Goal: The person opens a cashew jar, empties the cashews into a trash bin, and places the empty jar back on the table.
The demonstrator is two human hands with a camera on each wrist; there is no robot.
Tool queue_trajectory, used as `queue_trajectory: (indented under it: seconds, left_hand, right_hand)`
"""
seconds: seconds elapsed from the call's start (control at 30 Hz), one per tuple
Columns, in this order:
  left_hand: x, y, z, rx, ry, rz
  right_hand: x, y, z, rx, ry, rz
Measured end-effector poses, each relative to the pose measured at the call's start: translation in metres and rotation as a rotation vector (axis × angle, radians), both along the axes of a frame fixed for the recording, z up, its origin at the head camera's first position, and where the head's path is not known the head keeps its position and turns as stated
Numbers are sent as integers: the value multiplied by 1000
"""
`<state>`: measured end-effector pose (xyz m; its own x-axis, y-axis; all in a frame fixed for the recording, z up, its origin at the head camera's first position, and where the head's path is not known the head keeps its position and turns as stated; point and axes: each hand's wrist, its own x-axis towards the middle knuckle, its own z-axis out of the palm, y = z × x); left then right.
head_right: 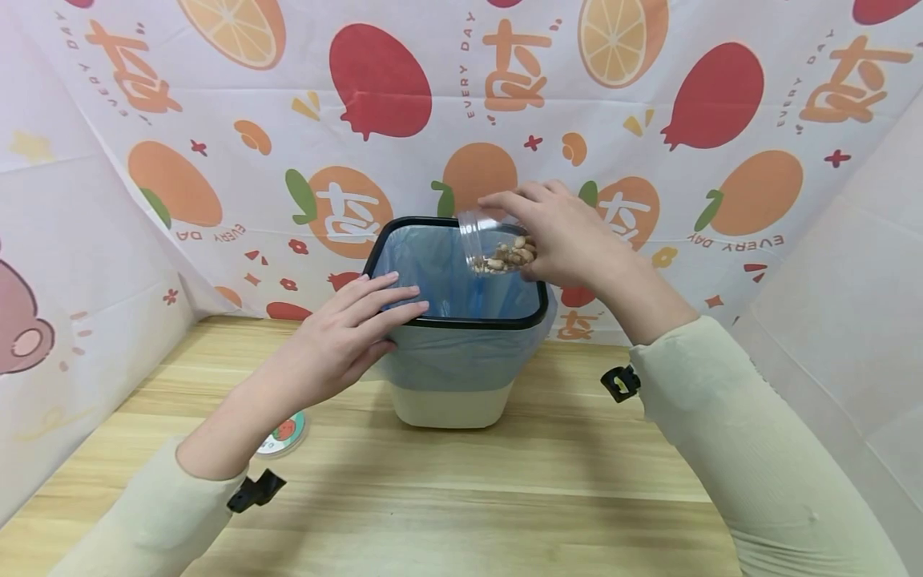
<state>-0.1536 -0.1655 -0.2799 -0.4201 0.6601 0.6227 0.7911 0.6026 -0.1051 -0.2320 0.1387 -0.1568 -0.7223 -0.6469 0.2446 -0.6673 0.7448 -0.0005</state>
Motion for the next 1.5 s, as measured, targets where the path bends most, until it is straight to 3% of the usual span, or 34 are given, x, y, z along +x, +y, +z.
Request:
queue_trajectory:
  seconds: [0.5,1.03,1.5]
  left_hand:
    - [1,1,0,10,-3,-10]
    - [2,0,0,10,-6,-3]
    - [1,0,0,13,-6,0]
  right_hand:
    - [1,-2,-1,19,30,14]
    - [1,-3,-2,70,133,48]
    - [1,-5,-1,73,131,53]
